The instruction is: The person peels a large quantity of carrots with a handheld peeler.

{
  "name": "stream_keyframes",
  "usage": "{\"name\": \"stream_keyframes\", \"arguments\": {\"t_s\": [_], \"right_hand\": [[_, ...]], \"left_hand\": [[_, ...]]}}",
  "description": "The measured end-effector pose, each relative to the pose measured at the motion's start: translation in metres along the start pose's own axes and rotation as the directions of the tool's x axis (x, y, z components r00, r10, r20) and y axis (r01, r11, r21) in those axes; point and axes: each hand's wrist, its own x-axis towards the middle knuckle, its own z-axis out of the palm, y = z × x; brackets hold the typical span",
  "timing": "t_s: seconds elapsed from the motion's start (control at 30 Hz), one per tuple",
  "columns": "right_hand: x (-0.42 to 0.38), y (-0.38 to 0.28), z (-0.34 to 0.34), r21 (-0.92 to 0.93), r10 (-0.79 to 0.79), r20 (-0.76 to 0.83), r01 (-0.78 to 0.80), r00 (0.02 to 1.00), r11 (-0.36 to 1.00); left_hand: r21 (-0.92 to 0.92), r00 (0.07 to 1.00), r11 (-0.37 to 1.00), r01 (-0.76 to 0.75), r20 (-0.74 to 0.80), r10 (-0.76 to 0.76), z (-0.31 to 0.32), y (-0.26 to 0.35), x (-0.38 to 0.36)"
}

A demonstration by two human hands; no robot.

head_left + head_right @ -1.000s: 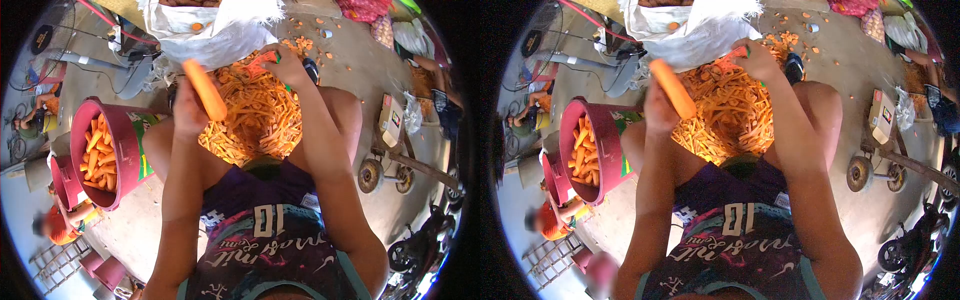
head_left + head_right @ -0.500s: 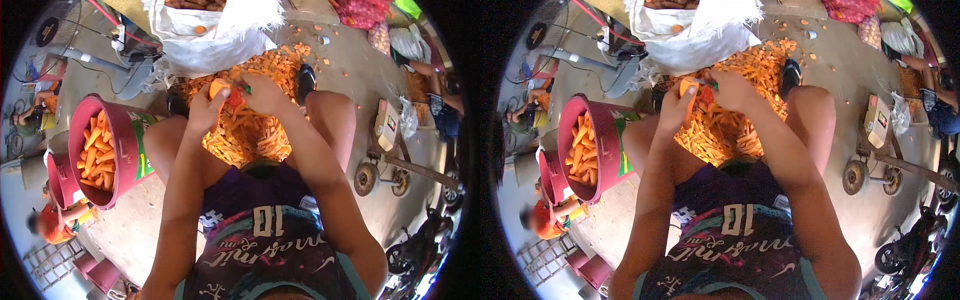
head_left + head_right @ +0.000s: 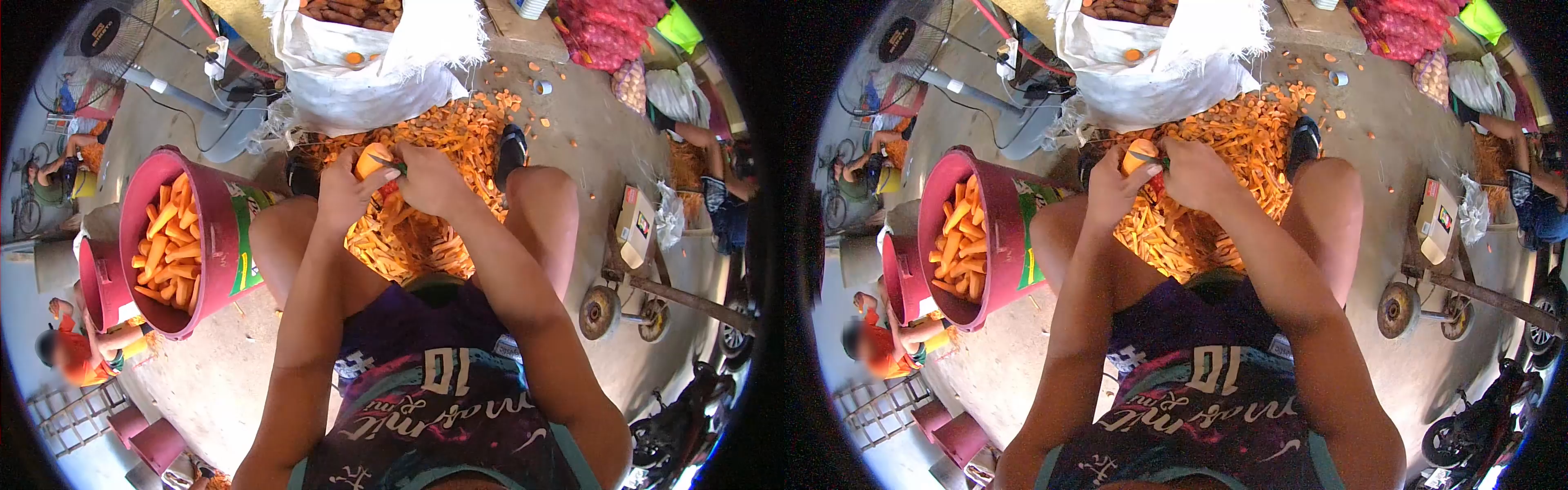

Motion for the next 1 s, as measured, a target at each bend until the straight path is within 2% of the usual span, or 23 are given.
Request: {"name": "stream_keyframes", "arguments": {"t_s": [0.1, 0.17, 0.2, 0.23, 0.27, 0.3, 0.37, 0.43, 0.5, 0.53, 0.57, 0.6, 0.63, 0.67, 0.7, 0.73, 0.77, 0.8, 0.83, 0.9, 0.93, 0.97, 1.0], "right_hand": [[0.008, 0.007, 0.018, -0.041, -0.005, -0.021, 0.004, 1.0, 0.999], [0.019, 0.003, 0.015, -0.088, -0.01, -0.035, 0.007, 0.999, 0.996], [0.026, 0.003, 0.008, -0.058, 0.09, 0.074, -0.086, 0.993, 0.995], [0.04, 0.003, 0.0, -0.036, 0.183, 0.177, -0.179, 0.967, 0.983], [0.061, 0.033, 0.02, -0.257, 0.149, 0.209, -0.093, 0.966, 0.962], [0.068, 0.033, 0.02, -0.257, 0.148, 0.211, -0.091, 0.966, 0.962], [0.076, 0.027, 0.014, -0.201, 0.124, 0.222, -0.079, 0.967, 0.976], [0.085, 0.021, 0.006, -0.266, 0.11, 0.216, -0.05, 0.97, 0.963], [0.09, 0.019, -0.008, -0.322, 0.111, 0.202, -0.041, 0.973, 0.946], [0.093, 0.021, -0.019, -0.274, 0.131, 0.164, -0.082, 0.978, 0.958], [0.094, 0.025, -0.029, -0.223, 0.154, 0.124, -0.123, 0.98, 0.967], [0.093, 0.031, -0.04, -0.224, 0.171, 0.122, -0.141, 0.978, 0.964], [0.088, 0.04, -0.052, -0.254, 0.145, 0.067, -0.124, 0.987, 0.959], [0.084, 0.053, -0.06, -0.284, 0.113, 0.018, -0.103, 0.993, 0.953], [0.081, 0.068, -0.066, -0.283, 0.118, 0.023, -0.107, 0.993, 0.953], [0.078, 0.086, -0.072, -0.28, 0.154, -0.013, -0.151, 0.988, 0.948], [0.074, 0.101, -0.077, -0.276, 0.185, -0.053, -0.192, 0.981, 0.942], [0.068, 0.111, -0.079, -0.267, 0.182, -0.052, -0.19, 0.982, 0.945], [0.062, 0.12, -0.08, -0.274, 0.195, -0.048, -0.201, 0.98, 0.941], [0.053, 0.121, -0.078, -0.27, 0.207, -0.046, -0.212, 0.977, 0.939], [0.046, 0.116, -0.076, -0.238, 0.235, -0.03, -0.235, 0.972, 0.943], [0.043, 0.111, -0.076, -0.209, 0.259, -0.011, -0.256, 0.966, 0.944], [0.042, 0.109, -0.076, -0.206, 0.255, -0.007, -0.251, 0.967, 0.946]], "left_hand": [[0.121, 1.0, 0.993, 0.004, 0.01, -0.006, -0.008, -0.004, -0.001], [-0.004, 0.994, 0.994, -0.107, -0.027, 0.106, -0.013, -0.009, 0.0], [-0.11, 0.995, 0.99, -0.091, 0.018, 0.093, -0.017, -0.011, -0.001], [-0.108, 0.995, 0.989, -0.096, 0.013, 0.098, -0.019, -0.01, 0.0], [-0.204, 0.995, 0.974, -0.1, -0.008, 0.101, -0.019, -0.01, -0.001], [-0.301, 0.995, 0.948, -0.104, -0.031, 0.099, -0.02, -0.011, -0.002], [-0.299, 0.996, 0.951, -0.079, -0.068, 0.062, -0.025, -0.021, 0.002], [-0.301, 0.995, 0.952, -0.058, -0.1, 0.029, -0.029, -0.026, 0.007], [-0.176, 0.923, 0.951, -0.254, -0.338, 0.184, -0.035, -0.021, 0.012], [-0.175, 0.911, 0.953, -0.249, -0.375, 0.169, -0.043, -0.02, 0.011], [-0.096, 0.88, 0.948, -0.302, -0.41, 0.239, -0.059, -0.031, 0.012], [-0.165, 0.89, 0.97, -0.179, -0.448, 0.088, -0.08, 0.003, -0.002], [0.032, 0.841, 0.986, -0.161, -0.519, 0.154, -0.106, 0.012, -0.009], [0.435, 0.75, 0.887, -0.153, -0.533, 0.391, -0.148, -0.004, -0.008], [0.34, 0.712, 0.932, -0.126, -0.623, 0.323, -0.172, 0.002, -0.013], [0.612, 0.655, 0.777, -0.15, -0.527, 0.541, -0.211, 0.001, -0.016], [0.729, 0.661, 0.685, -0.003, -0.512, 0.548, -0.258, -0.015, -0.019], [0.718, 0.704, 0.684, 0.13, -0.553, 0.446, -0.301, -0.026, -0.023], [0.861, 0.768, 0.398, 0.316, -0.478, 0.425, -0.328, -0.019, -0.031], [0.829, 0.705, 0.455, 0.326, -0.534, 0.467, -0.344, -0.009, -0.038], [0.738, 0.679, 0.636, 0.226, -0.587, 0.44, -0.333, -0.01, -0.033], [0.667, 0.758, 0.731, 0.143, -0.549, 0.352, -0.312, -0.006, -0.024], [0.662, 0.841, 0.735, 0.148, -0.476, 0.259, -0.254, 0.023, -0.019]]}}
